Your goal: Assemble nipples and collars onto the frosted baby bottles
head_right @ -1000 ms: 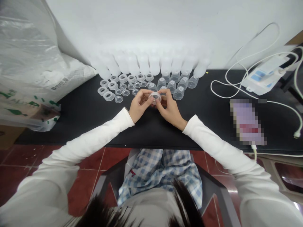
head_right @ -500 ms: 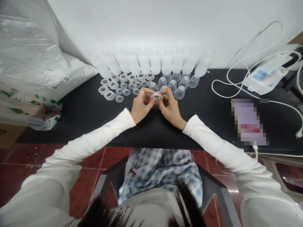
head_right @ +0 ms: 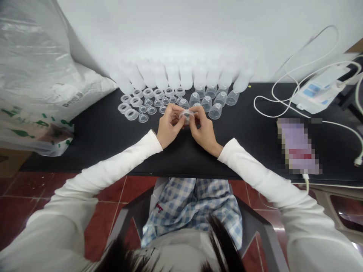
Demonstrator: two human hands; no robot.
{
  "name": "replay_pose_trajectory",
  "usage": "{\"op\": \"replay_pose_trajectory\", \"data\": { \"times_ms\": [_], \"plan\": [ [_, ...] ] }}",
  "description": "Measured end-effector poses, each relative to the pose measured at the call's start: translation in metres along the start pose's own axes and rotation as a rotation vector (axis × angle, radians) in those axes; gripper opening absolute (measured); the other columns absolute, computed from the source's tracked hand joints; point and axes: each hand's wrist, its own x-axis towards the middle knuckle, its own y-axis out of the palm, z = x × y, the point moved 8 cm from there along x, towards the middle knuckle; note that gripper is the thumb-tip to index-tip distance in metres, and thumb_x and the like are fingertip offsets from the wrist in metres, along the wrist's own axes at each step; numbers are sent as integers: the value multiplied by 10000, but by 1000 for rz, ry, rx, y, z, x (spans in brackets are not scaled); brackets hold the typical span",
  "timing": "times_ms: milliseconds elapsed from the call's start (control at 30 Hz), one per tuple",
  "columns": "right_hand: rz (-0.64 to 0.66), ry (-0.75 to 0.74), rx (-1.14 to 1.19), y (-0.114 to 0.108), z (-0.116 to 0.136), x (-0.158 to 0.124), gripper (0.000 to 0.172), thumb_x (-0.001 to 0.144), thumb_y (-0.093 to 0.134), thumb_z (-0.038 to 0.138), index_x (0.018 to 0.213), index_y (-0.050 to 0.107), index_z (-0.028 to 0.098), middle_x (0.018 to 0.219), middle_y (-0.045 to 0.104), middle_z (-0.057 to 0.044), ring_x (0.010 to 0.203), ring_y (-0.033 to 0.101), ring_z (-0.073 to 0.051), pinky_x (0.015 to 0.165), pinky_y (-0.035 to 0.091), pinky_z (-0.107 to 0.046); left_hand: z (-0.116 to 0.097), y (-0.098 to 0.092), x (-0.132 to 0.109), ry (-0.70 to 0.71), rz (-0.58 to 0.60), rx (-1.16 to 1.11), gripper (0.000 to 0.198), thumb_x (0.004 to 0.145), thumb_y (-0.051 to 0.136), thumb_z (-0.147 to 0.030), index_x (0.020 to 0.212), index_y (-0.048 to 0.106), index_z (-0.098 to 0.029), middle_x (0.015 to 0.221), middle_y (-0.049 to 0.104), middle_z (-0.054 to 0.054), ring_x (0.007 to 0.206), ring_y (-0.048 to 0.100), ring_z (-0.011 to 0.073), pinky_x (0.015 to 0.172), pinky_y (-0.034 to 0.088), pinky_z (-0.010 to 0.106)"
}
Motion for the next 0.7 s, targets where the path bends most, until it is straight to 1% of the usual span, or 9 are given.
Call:
{"op": "replay_pose_trajectory", "data": {
  "times_ms": [133,233,300,367,433,533,700],
  "plan": [
    [-39,-5,-8,0,-1,1,309,1016,501,575,1072,531,272,725,608,9,600,612,-167,612,562,-339,-3,-1,0,38,-31,24,291,964,644,-456,1034,524,-201,852,646,-13,672,612,71,617,519,196],
    [-27,-15,9,2,-3,3,307,1018,502,574,1091,511,275,727,611,14,596,615,-163,587,551,-326,1,0,0,30,-22,-39,335,959,641,-502,1067,528,-206,836,625,-21,676,632,75,606,533,190],
    [1,-16,45,3,-5,4,303,1020,505,567,1115,496,279,750,622,16,603,629,-160,584,555,-320,4,0,0,10,-13,-87,373,952,638,-538,1094,529,-211,843,631,-18,710,663,87,632,561,198],
    [37,-17,79,3,-5,4,307,1019,514,559,1146,481,281,801,645,9,650,661,-165,615,576,-329,5,0,-1,-10,3,-125,395,954,627,-556,1123,527,-213,886,659,-1,769,693,104,687,592,223],
    [62,-33,93,3,-2,4,329,1007,544,552,1177,474,280,877,668,-12,743,693,-183,680,601,-353,4,0,-1,-11,28,-141,416,955,623,-561,1160,523,-213,953,683,24,841,712,121,748,607,248],
    [54,-60,93,0,3,4,354,978,604,539,1186,486,277,930,673,-34,821,698,-200,744,610,-379,-1,0,-2,42,50,-107,454,937,657,-556,1196,517,-211,1019,692,49,912,717,132,797,600,254],
    [6,-64,85,-2,0,3,341,952,640,552,1103,515,273,927,663,-31,783,677,-181,707,604,-361,-4,-4,0,108,32,-13,397,943,659,-527,1135,522,-207,1034,697,47,926,713,133,807,587,258]
  ]
}}
